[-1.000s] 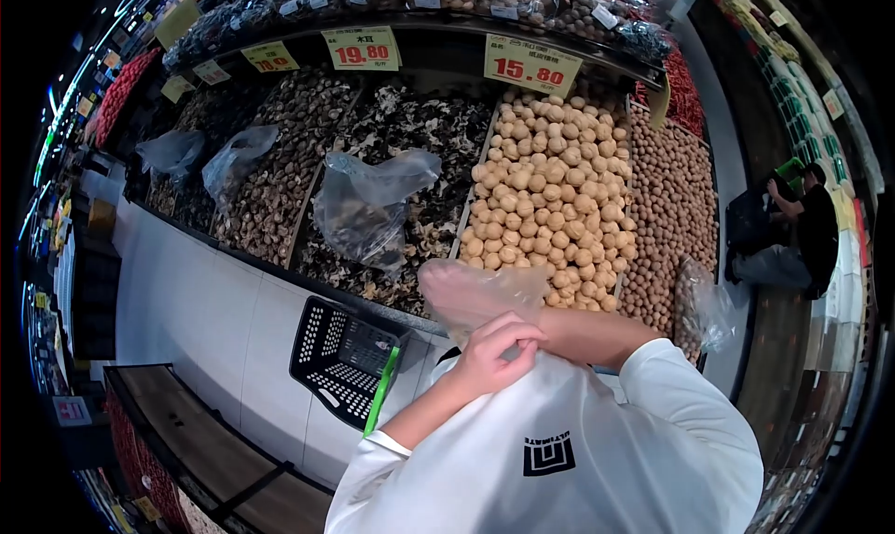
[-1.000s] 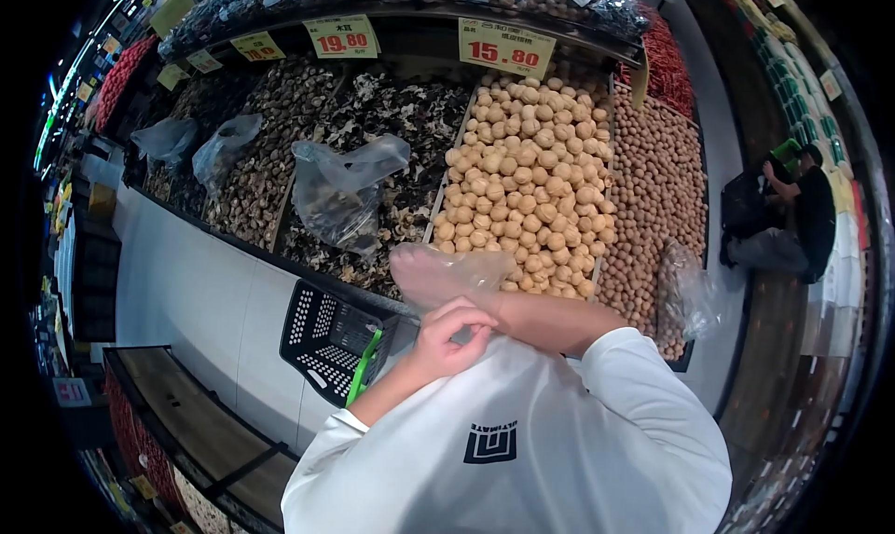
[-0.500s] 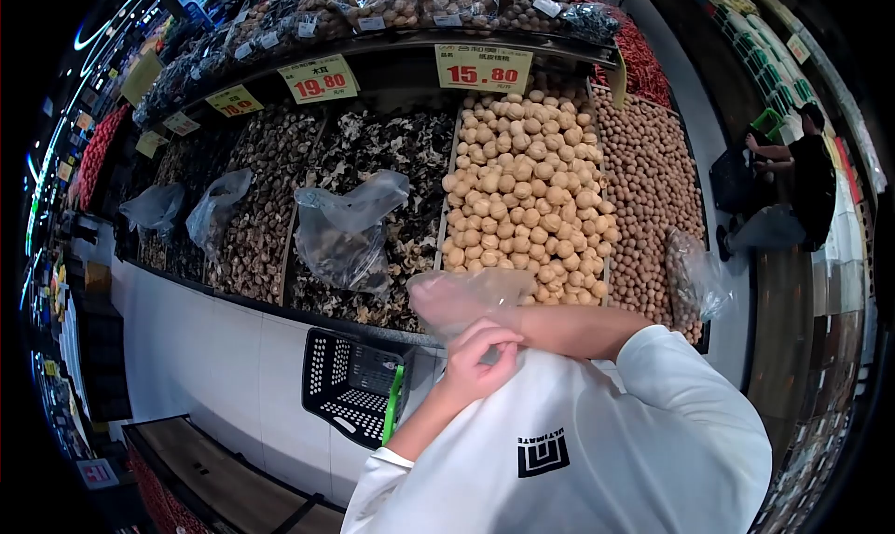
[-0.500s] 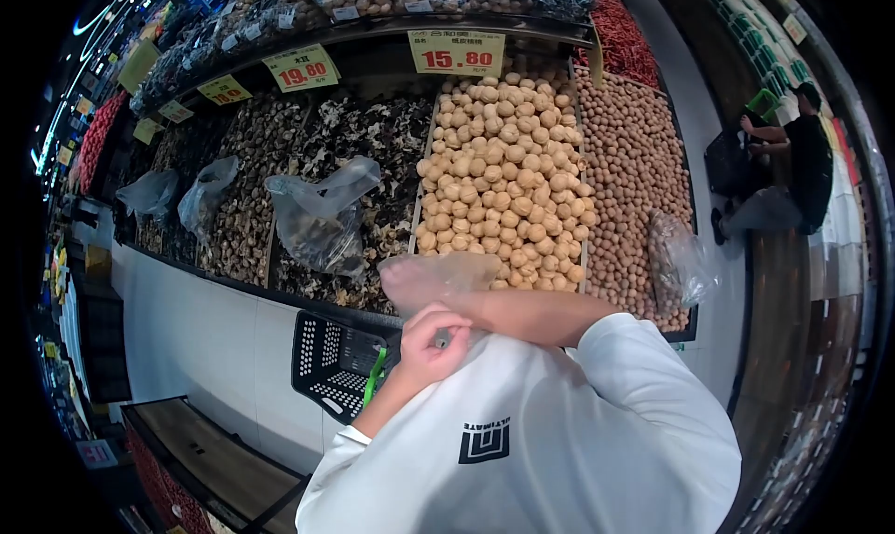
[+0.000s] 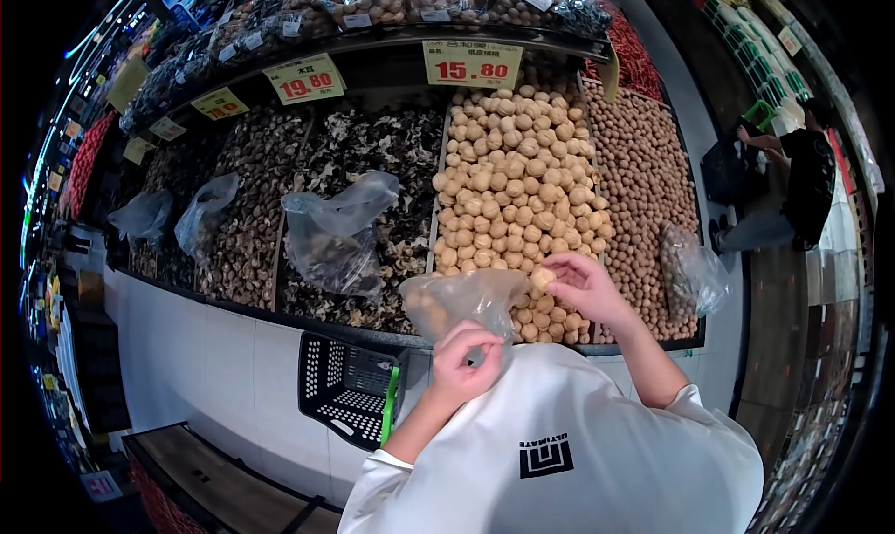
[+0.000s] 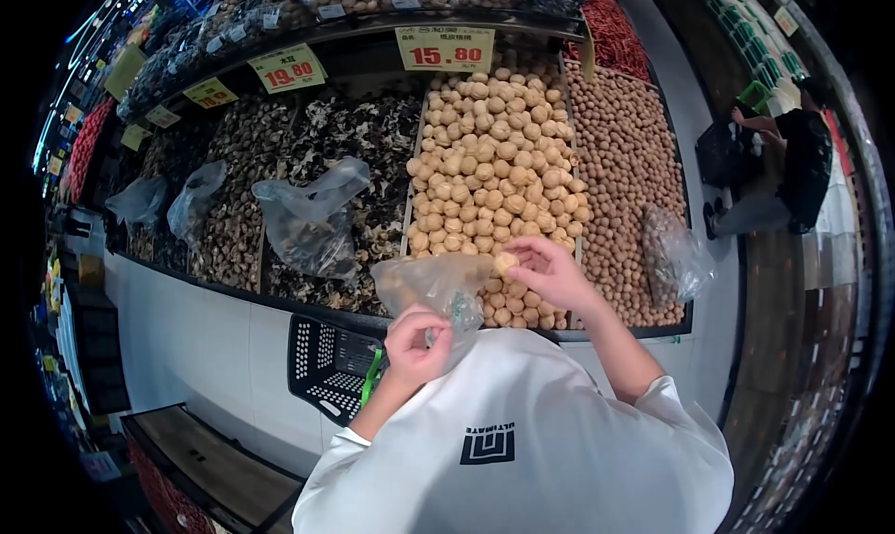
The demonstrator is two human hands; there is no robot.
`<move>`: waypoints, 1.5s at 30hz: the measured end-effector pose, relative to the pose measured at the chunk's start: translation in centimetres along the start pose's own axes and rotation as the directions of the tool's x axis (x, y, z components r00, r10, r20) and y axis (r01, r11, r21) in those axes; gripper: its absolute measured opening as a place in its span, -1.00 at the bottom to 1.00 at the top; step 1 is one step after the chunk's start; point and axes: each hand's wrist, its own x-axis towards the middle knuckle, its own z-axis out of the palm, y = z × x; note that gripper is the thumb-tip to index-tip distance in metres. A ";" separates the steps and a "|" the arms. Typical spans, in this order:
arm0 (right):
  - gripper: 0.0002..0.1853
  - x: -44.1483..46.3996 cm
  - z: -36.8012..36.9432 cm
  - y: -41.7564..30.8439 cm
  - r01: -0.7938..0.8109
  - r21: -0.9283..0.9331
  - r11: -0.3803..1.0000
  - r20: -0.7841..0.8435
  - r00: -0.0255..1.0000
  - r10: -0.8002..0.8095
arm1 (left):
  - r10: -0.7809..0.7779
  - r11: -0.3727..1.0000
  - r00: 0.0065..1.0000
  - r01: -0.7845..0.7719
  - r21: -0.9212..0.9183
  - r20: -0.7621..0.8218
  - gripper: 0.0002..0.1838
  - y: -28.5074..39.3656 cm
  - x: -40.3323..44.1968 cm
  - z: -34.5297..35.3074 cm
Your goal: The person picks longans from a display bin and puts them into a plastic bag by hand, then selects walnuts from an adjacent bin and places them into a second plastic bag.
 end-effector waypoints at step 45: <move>-0.84 11.0 16.5 0.7 0.583 -0.769 0.261 0.507 0.805 -0.308 | 0.006 1.000 0.995 -0.007 0.013 0.098 -0.79 1.0 0.3 0.2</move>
